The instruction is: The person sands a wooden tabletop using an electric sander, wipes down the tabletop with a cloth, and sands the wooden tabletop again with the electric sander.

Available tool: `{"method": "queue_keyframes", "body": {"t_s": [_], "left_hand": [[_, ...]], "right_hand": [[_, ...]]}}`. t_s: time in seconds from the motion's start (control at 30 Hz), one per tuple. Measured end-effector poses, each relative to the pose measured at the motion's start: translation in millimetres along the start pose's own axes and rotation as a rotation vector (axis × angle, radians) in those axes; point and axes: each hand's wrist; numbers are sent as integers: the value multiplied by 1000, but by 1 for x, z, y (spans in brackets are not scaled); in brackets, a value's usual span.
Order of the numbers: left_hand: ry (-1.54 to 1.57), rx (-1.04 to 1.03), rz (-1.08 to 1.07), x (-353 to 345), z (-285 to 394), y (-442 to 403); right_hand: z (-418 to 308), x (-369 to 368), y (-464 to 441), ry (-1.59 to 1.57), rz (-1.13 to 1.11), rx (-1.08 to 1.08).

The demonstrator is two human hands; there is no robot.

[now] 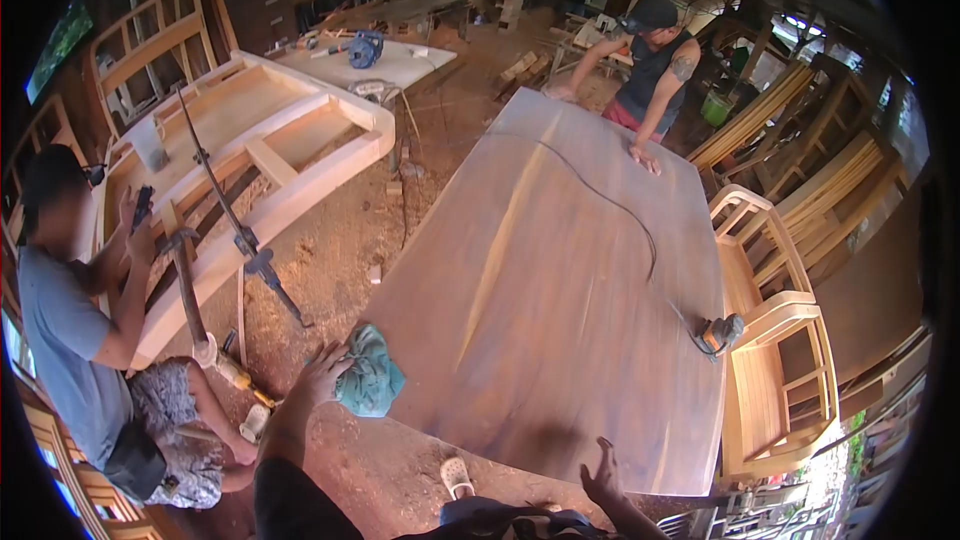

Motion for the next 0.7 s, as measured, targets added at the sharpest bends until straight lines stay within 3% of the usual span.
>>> {"method": "queue_keyframes", "body": {"t_s": [0.07,0.17,0.27,0.4,0.43,0.5,0.57,0.63,0.67,0.7], "left_hand": [[130,125,32,-16,-21,12],[-86,409,-430,-57,-65,41],[-155,740,-366,-52,-84,65],[63,1083,-96,-42,-31,84],[184,1107,147,-38,-8,84],[307,1164,348,-29,39,85],[949,1048,602,-1,94,68],[1005,1067,723,34,158,31],[1049,1021,671,49,180,12],[1095,974,628,58,192,-2]], "right_hand": [[10,12,19,20,60,-52],[28,29,46,68,103,-87],[45,44,63,98,101,-107],[79,63,65,162,171,-88],[95,62,63,186,231,-111],[125,65,54,171,284,-249],[125,60,39,380,222,-328],[133,34,30,617,26,-197],[106,17,15,192,22,-235],[80,-8,8,227,4,-231]]}}
Point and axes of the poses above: each hand's wrist, its own y-axis away from the middle knuckle, its own x-axis out of the back of the hand, z = x × y, and after that the axes turned 12 degrees about -y, right-handed
